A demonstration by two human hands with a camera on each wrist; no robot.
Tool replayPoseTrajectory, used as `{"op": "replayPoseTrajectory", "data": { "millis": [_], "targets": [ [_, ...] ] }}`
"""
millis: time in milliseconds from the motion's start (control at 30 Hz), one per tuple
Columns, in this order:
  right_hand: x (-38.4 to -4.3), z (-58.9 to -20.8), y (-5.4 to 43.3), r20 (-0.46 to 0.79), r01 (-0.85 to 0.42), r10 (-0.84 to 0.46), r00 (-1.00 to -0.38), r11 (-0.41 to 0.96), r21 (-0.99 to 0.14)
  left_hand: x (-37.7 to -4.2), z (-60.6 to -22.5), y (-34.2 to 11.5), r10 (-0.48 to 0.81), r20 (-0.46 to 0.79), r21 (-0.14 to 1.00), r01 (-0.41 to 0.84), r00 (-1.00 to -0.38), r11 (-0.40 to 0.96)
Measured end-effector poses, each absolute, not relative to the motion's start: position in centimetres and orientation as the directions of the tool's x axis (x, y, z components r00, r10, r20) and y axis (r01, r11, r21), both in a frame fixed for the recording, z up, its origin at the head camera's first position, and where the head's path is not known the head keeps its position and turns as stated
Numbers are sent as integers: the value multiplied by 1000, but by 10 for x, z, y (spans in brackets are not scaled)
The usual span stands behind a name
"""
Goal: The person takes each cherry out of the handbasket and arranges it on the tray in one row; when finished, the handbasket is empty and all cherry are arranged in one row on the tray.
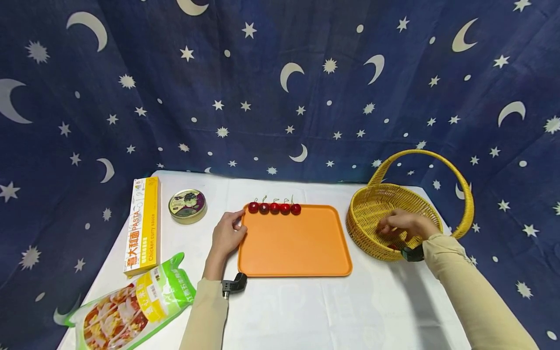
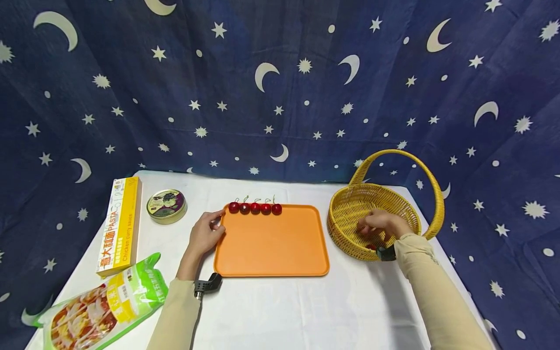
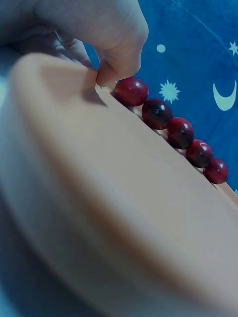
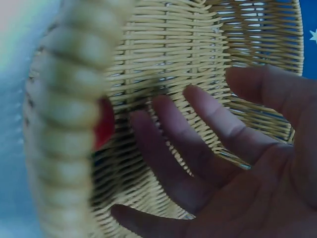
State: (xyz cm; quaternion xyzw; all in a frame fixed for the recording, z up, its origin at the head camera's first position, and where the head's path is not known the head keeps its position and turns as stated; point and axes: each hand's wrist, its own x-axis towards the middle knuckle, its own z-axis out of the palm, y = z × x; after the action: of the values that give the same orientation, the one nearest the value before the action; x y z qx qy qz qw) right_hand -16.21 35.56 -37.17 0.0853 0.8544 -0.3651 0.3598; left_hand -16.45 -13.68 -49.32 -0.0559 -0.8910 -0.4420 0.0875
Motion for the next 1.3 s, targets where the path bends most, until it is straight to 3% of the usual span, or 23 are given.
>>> {"op": "replayPoseTrajectory", "data": {
  "millis": [233,400,600,933,1300],
  "targets": [
    [-158,-382,352,-732,505,-118,-671,650,-568,-164,-491,-137,27,198,785,175,-980,594],
    [-158,-384,350,-735,492,-163,-658,646,-584,-164,-491,-137,35,187,787,171,-982,593],
    [-162,-385,343,-720,450,-313,-619,610,-652,-164,-491,-138,36,184,785,169,-982,596],
    [-170,-381,330,-632,411,-336,-699,534,-739,-163,-489,-138,31,178,785,161,-984,598],
    [-181,-376,326,-519,363,-460,-720,388,-847,-162,-487,-138,33,176,782,160,-984,602]
  ]
}}
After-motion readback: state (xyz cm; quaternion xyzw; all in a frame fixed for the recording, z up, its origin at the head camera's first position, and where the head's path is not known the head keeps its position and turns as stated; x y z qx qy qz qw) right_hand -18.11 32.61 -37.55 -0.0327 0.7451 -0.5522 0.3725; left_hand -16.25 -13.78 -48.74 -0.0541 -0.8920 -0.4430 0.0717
